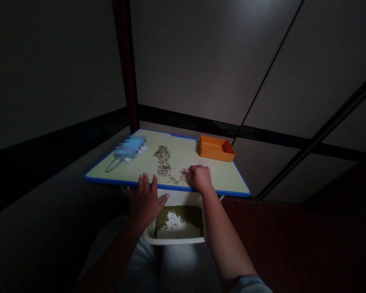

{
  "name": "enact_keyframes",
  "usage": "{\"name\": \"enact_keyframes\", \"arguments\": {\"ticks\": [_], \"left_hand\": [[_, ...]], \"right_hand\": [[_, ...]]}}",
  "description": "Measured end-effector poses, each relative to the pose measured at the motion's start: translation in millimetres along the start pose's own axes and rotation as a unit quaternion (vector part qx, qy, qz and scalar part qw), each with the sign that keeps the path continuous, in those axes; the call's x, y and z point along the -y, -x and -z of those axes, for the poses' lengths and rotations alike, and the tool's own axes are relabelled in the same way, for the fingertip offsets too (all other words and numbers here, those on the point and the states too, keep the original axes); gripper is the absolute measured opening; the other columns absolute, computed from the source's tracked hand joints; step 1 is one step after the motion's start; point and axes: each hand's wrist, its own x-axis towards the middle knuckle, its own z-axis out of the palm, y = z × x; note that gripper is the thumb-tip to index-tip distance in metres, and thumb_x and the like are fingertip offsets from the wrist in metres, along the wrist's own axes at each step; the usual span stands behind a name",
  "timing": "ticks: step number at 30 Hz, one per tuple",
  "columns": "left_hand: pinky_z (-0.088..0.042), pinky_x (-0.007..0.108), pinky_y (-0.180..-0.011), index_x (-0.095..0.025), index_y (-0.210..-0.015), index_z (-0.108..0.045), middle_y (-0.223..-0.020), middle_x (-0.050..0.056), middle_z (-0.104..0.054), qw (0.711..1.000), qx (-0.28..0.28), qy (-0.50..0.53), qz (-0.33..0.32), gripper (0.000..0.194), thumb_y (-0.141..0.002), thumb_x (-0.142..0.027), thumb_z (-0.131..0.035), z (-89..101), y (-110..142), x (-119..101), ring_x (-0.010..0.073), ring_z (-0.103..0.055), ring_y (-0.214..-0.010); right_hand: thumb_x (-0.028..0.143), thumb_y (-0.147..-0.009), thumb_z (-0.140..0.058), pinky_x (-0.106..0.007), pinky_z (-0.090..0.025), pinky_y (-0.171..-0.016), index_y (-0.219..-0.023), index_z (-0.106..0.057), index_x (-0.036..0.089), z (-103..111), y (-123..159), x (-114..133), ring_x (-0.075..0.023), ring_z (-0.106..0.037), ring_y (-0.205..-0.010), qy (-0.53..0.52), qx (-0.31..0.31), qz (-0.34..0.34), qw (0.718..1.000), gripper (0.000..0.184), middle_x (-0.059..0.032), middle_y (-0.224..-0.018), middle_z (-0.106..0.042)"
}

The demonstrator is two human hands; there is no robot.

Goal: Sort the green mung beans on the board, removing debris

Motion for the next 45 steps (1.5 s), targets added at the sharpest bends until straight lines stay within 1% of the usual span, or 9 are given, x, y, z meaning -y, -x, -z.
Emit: {"name": "enact_keyframes", "arguments": {"ticks": [4, 9, 15, 20, 26, 31, 38, 45], "left_hand": [[-0.015, 0.068, -0.109, -0.014, -0.147, -0.022, -0.157, 0.022, -0.012, 1.0, -0.005, -0.003, 0.003, 0.078, -0.084, -0.057, -0.037, 1.3, 0, -2, 0.0351, -0.01, -0.146], [-0.016, 0.069, -0.108, -0.015, -0.147, -0.023, -0.157, 0.021, -0.014, 1.0, 0.004, -0.005, 0.005, 0.076, -0.084, -0.056, -0.038, 2.4, 0, -2, 0.035, -0.013, -0.146], [-0.016, 0.069, -0.107, -0.016, -0.147, -0.024, -0.157, 0.02, -0.013, 1.0, -0.006, 0.001, 0.0, 0.074, -0.085, -0.054, -0.037, -0.9, 0, 0, 0.0344, -0.012, -0.146], [-0.017, 0.069, -0.108, -0.016, -0.147, -0.024, -0.158, 0.019, -0.014, 1.0, -0.002, 0.004, 0.002, 0.074, -0.085, -0.054, -0.037, -0.8, 0, 0, 0.0335, -0.011, -0.146], [-0.018, 0.069, -0.107, -0.017, -0.147, -0.024, -0.157, 0.019, -0.015, 1.0, -0.008, 0.004, 0.001, 0.074, -0.085, -0.054, -0.038, -2.0, 0, 1, 0.0342, -0.012, -0.146], [-0.018, 0.069, -0.107, -0.017, -0.147, -0.024, -0.158, 0.018, -0.014, 1.0, -0.001, 0.007, 0.004, 0.073, -0.086, -0.054, -0.037, -1.9, 0, 1, 0.0336, -0.012, -0.146], [-0.019, 0.069, -0.107, -0.018, -0.147, -0.024, -0.158, 0.018, -0.015, 1.0, -0.015, 0.002, -0.001, 0.073, -0.085, -0.053, -0.039, -3.8, 1, 2, 0.0332, -0.012, -0.146], [-0.019, 0.069, -0.107, -0.018, -0.147, -0.024, -0.157, 0.019, -0.015, 1.0, -0.003, 0.005, 0.002, 0.073, -0.085, -0.054, -0.039, -0.9, 0, 1, 0.0338, -0.012, -0.146]], "right_hand": [[0.037, -0.096, -0.043, -0.033, -0.031, -0.082, -0.094, -0.068, 0.022, -1, -2, 5, -0.0209, -0.055, -0.099, 0.0, -0.013, 0.008, 1.0, 0.029, -0.0083, -0.098, -0.069], [0.038, -0.096, -0.045, -0.033, -0.029, -0.082, -0.093, -0.068, 0.023, -3, -3, 6, -0.0206, -0.054, -0.099, -0.007, -0.008, 0.059, 0.998, 0.028, -0.0078, -0.097, -0.068], [0.037, -0.096, -0.044, -0.033, -0.029, -0.081, -0.091, -0.068, 0.023, -3, -1, 4, -0.0197, -0.055, -0.095, -0.026, -0.001, 0.092, 0.995, 0.028, -0.0064, -0.094, -0.069], [0.036, -0.095, -0.046, -0.033, -0.029, -0.081, -0.091, -0.068, 0.022, 0, 1, 4, -0.0199, -0.055, -0.096, -0.027, 0.011, 0.091, 0.995, 0.026, -0.006, -0.095, -0.069], [0.035, -0.095, -0.047, -0.032, -0.03, -0.082, -0.094, -0.068, 0.022, 2, 2, 0, -0.0195, -0.055, -0.098, -0.032, 0.024, 0.088, 0.995, 0.025, -0.0061, -0.098, -0.07], [0.034, -0.095, -0.047, -0.032, -0.03, -0.083, -0.095, -0.069, 0.023, 5, 3, -2, -0.0193, -0.055, -0.099, -0.041, 0.035, 0.087, 0.995, 0.025, -0.006, -0.099, -0.07], [0.032, -0.093, -0.049, -0.031, -0.031, -0.082, -0.091, -0.069, 0.023, 3, 3, -6, -0.0192, -0.056, -0.098, -0.055, 0.032, 0.089, 0.994, 0.022, -0.0046, -0.098, -0.071], [0.032, -0.093, -0.05, -0.031, -0.033, -0.082, -0.09, -0.07, 0.023, 1, 3, -9, -0.0188, -0.058, -0.096, -0.073, 0.032, 0.087, 0.993, 0.022, -0.0036, -0.097, -0.072]]}}
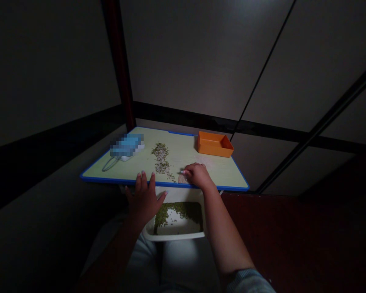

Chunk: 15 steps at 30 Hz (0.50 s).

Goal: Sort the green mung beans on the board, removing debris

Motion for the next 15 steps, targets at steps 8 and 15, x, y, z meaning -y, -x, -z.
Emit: {"name": "enact_keyframes", "arguments": {"ticks": [8, 15], "left_hand": [[-0.018, 0.068, -0.108, -0.018, -0.147, -0.023, -0.158, 0.018, -0.014, 1.0, 0.007, -0.003, 0.004, 0.074, -0.085, -0.054, -0.039, 1.5, 0.2, -0.4, 0.033, -0.011, -0.146], [-0.019, 0.069, -0.108, -0.018, -0.148, -0.022, -0.158, 0.018, -0.014, 1.0, -0.002, -0.008, -0.001, 0.074, -0.085, -0.053, -0.04, -0.2, 0.4, -0.5, 0.0329, -0.011, -0.146]], "right_hand": [[0.031, -0.093, -0.051, -0.028, -0.034, -0.081, -0.088, -0.071, 0.022, -0.1, -0.2, -0.6, -0.018, -0.059, -0.092, -0.025, -0.005, 0.008, 1.0, 0.022, -0.005, -0.094, -0.072], [0.029, -0.093, -0.05, -0.026, -0.034, -0.079, -0.089, -0.071, 0.021, -3.3, -2.0, -1.8, -0.017, -0.059, -0.09, -0.037, -0.012, 0.017, 0.999, 0.022, -0.0054, -0.094, -0.072]]}}
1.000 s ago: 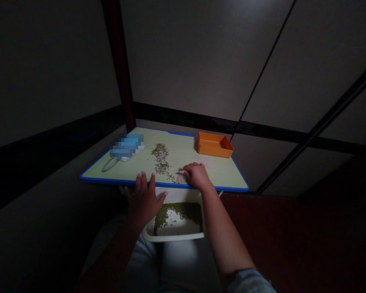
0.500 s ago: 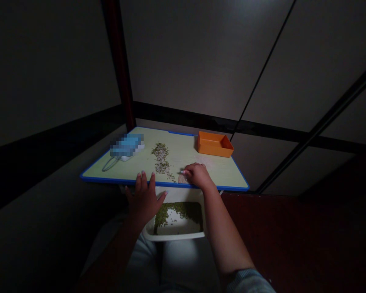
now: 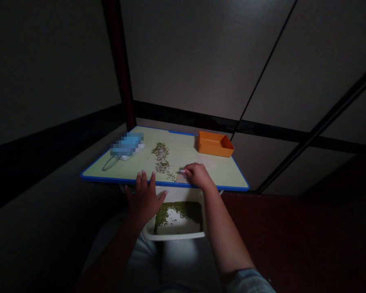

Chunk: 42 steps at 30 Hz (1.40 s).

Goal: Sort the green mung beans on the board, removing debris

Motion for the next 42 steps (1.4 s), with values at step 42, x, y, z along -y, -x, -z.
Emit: {"name": "enact_keyframes", "arguments": {"ticks": [42], "left_hand": [[-0.016, 0.068, -0.108, -0.017, -0.148, -0.022, -0.158, 0.018, -0.013, 1.0, 0.014, -0.002, 0.003, 0.075, -0.084, -0.052, -0.04, 4.7, 0, -2, 0.0334, -0.009, -0.146]], "right_hand": [[0.037, -0.097, -0.042, -0.032, -0.031, -0.081, -0.092, -0.067, 0.022, -2, -3, 16, -0.0202, -0.057, -0.095, 0.111, -0.014, -0.033, 0.993, 0.03, -0.007, -0.095, -0.069]]}}
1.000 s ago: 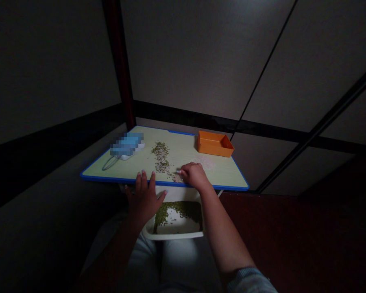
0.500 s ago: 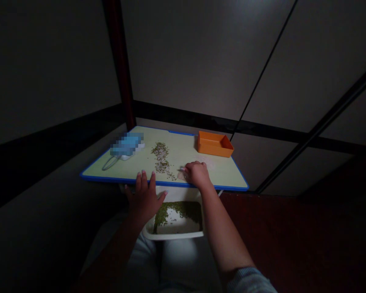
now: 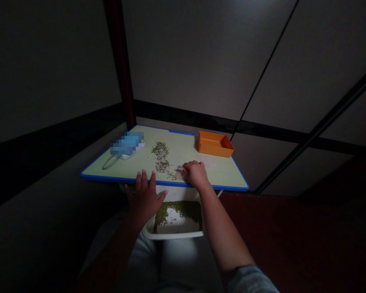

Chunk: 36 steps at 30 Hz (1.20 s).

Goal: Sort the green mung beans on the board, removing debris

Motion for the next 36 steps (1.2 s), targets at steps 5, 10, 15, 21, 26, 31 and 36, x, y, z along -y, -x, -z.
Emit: {"name": "enact_keyframes", "arguments": {"ticks": [5, 10, 15, 21, 26, 31, 36], "left_hand": [[-0.017, 0.069, -0.107, -0.017, -0.148, -0.022, -0.158, 0.019, -0.013, 1.0, 0.0, 0.006, -0.003, 0.074, -0.085, -0.052, -0.039, -0.2, 0.4, 0.4, 0.0338, -0.01, -0.146], [-0.017, 0.069, -0.107, -0.017, -0.148, -0.022, -0.158, 0.019, -0.014, 1.0, -0.007, 0.006, -0.002, 0.074, -0.085, -0.053, -0.039, -1.6, 0.7, 0.5, 0.0339, -0.01, -0.146], [-0.016, 0.069, -0.108, -0.018, -0.148, -0.021, -0.158, 0.019, -0.014, 1.0, -0.006, 0.008, -0.002, 0.075, -0.085, -0.053, -0.038, -3.1, 0.1, 1.4, 0.0343, -0.01, -0.146], [-0.015, 0.069, -0.108, -0.018, -0.148, -0.021, -0.158, 0.018, -0.013, 1.0, -0.003, 0.011, 0.0, 0.074, -0.085, -0.053, -0.038, -1.6, 0.3, 0.8, 0.0337, -0.009, -0.146], [-0.016, 0.069, -0.108, -0.018, -0.148, -0.022, -0.158, 0.018, -0.013, 1.0, 0.0, 0.007, 0.002, 0.074, -0.085, -0.053, -0.039, 0.3, 0.4, -0.3, 0.0335, -0.01, -0.146], [-0.016, 0.069, -0.108, -0.018, -0.148, -0.023, -0.158, 0.019, -0.013, 1.0, -0.003, 0.008, -0.001, 0.074, -0.085, -0.053, -0.038, -1.0, 0.9, 0.8, 0.0335, -0.01, -0.146], [-0.015, 0.068, -0.109, -0.018, -0.148, -0.022, -0.158, 0.018, -0.013, 1.0, -0.009, 0.01, -0.002, 0.074, -0.085, -0.053, -0.038, -2.1, 1.1, 1.7, 0.0331, -0.009, -0.146]], "right_hand": [[0.037, -0.097, -0.042, -0.032, -0.031, -0.081, -0.093, -0.067, 0.022, -0.3, -1.4, 2.3, -0.0197, -0.055, -0.097, 0.002, 0.0, 0.007, 1.0, 0.03, -0.0074, -0.096, -0.069], [0.036, -0.096, -0.043, -0.032, -0.03, -0.081, -0.093, -0.067, 0.022, 0.0, -1.2, 2.0, -0.0199, -0.055, -0.097, -0.011, 0.0, 0.016, 1.0, 0.028, -0.0073, -0.096, -0.069], [0.037, -0.096, -0.044, -0.031, -0.03, -0.082, -0.094, -0.068, 0.022, 1.5, 0.3, 1.6, -0.0197, -0.054, -0.098, -0.022, 0.014, 0.028, 0.999, 0.027, -0.007, -0.098, -0.069], [0.039, -0.096, -0.044, -0.031, -0.03, -0.081, -0.092, -0.068, 0.022, 0.6, 0.6, 1.3, -0.0193, -0.055, -0.096, -0.035, 0.017, 0.044, 0.998, 0.029, -0.0064, -0.096, -0.069], [0.038, -0.096, -0.044, -0.03, -0.03, -0.081, -0.093, -0.068, 0.022, -0.5, 0.6, -0.5, -0.0186, -0.055, -0.096, -0.053, 0.014, 0.047, 0.997, 0.028, -0.0053, -0.095, -0.07], [0.038, -0.096, -0.045, -0.029, -0.03, -0.08, -0.093, -0.068, 0.022, 0.8, 1.6, -1.8, -0.0185, -0.055, -0.096, -0.073, 0.012, 0.048, 0.996, 0.029, -0.0054, -0.096, -0.07], [0.036, -0.096, -0.047, -0.029, -0.029, -0.081, -0.092, -0.068, 0.022, 0.4, 1.5, -4.6, -0.0175, -0.055, -0.097, -0.09, 0.012, 0.062, 0.994, 0.025, -0.0036, -0.095, -0.07]]}}
